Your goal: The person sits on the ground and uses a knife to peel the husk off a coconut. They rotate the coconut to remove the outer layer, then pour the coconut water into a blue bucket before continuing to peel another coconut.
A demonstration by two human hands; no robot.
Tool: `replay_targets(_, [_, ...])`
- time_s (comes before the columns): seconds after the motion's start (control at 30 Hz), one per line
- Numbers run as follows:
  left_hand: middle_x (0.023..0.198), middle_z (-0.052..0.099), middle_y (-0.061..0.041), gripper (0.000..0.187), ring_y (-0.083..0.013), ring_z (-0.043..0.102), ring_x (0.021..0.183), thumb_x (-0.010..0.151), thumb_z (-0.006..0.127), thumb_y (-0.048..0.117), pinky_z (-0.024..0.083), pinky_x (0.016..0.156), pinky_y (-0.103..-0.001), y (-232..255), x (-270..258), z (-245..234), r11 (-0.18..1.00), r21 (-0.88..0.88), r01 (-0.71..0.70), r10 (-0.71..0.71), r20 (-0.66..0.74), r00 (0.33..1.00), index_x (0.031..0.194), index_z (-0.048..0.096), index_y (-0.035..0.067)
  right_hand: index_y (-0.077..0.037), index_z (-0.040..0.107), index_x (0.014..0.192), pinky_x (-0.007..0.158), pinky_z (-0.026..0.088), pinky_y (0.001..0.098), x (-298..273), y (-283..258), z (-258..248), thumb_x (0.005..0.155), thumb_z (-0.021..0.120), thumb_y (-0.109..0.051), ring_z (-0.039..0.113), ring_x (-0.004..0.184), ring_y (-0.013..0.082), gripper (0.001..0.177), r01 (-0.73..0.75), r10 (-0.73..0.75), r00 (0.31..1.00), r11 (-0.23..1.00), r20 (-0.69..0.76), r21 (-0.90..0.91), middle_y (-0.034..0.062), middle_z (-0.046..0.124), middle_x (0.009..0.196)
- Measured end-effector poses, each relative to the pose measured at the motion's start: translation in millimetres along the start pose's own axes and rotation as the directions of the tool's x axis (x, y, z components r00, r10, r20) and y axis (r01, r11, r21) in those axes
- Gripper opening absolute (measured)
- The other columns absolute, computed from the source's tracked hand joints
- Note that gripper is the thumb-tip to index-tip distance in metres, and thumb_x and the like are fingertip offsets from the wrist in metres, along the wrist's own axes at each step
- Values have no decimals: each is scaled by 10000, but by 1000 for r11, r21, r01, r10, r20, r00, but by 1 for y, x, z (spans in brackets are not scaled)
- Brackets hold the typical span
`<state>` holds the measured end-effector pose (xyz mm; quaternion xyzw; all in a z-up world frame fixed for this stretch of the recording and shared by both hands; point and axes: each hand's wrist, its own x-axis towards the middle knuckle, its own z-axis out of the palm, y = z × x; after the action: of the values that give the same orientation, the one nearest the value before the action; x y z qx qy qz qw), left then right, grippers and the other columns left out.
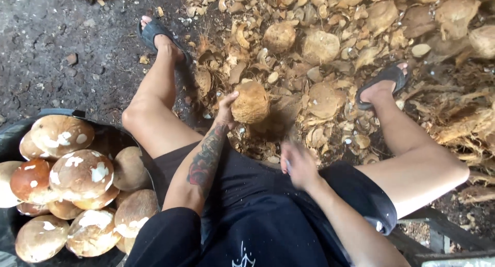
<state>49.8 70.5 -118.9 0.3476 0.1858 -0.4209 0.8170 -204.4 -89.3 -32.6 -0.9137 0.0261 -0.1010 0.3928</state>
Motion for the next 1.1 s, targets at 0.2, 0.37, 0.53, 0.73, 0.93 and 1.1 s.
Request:
replay_targets(0.2, [1418, 611, -248, 868, -426, 603, 1270, 778, 830, 411, 457, 1092, -640, -1, -24, 15, 984, 147, -101, 95, 49, 994, 1549, 532, 148, -57, 550, 784, 256, 469, 300, 39, -67, -47, 1152, 187, -499, 602, 307, 243, 679, -636, 517, 768, 550, 377, 541, 149, 572, 425])
replay_targets(0.37, [1456, 597, -231, 803, -462, 596, 1292, 812, 836, 384, 465, 1082, -652, -9, -24, 14, 991, 93, -97, 98, -6, 995, 1539, 551, 195, -33, 576, 804, 459, 505, 291, 35, -80, -72, 968, 429, -443, 691, 500, 262, 465, 142, -102, 990, 720, -99, 680, 107, 685, 611])
replay_targets(0.53, [1428, 621, -215, 769, -437, 608, 1272, 793, 841, 394, 491, 1076, -617, -4, -9, 13, 982, 96, -164, 165, -10, 986, 1502, 597, 223, -54, 506, 698, 573, 516, 354, 24, -18, -11, 1096, 501, -177, 632, 483, 316, 416, -107, 134, 990, 892, -31, 439, 97, 543, 461])
replay_targets(0.73, [1439, 583, -242, 818, -461, 578, 1283, 794, 841, 393, 457, 1066, -666, -6, -26, 24, 981, 110, -160, 163, -10, 987, 1534, 557, 190, -76, 601, 774, 371, 525, 323, 48, -58, -21, 1135, 346, -508, 642, 337, 210, 618, -728, 616, 669, 654, 415, 203, 88, 613, 408])
replay_targets(0.93, [1338, 721, -174, 640, -384, 716, 1188, 813, 808, 475, 580, 1036, -603, -15, -16, 26, 981, -104, -162, 165, 19, 986, 1376, 699, 191, -109, 458, 698, 262, 446, 372, 95, -105, -26, 1040, 78, -763, 488, 264, 226, 830, -524, 618, 669, 0, 412, 852, 86, 406, 381])
replay_targets(1.1, [1577, 480, -335, 981, -564, 463, 1437, 846, 739, 652, 327, 1187, -759, 8, -48, 66, 993, 14, -120, 121, -11, 993, 1579, 482, 54, -96, 469, 745, 320, 514, 386, 97, -113, -47, 1027, 195, -789, 535, 294, 273, 798, -349, 495, 845, 222, 204, 910, 133, 436, 415])
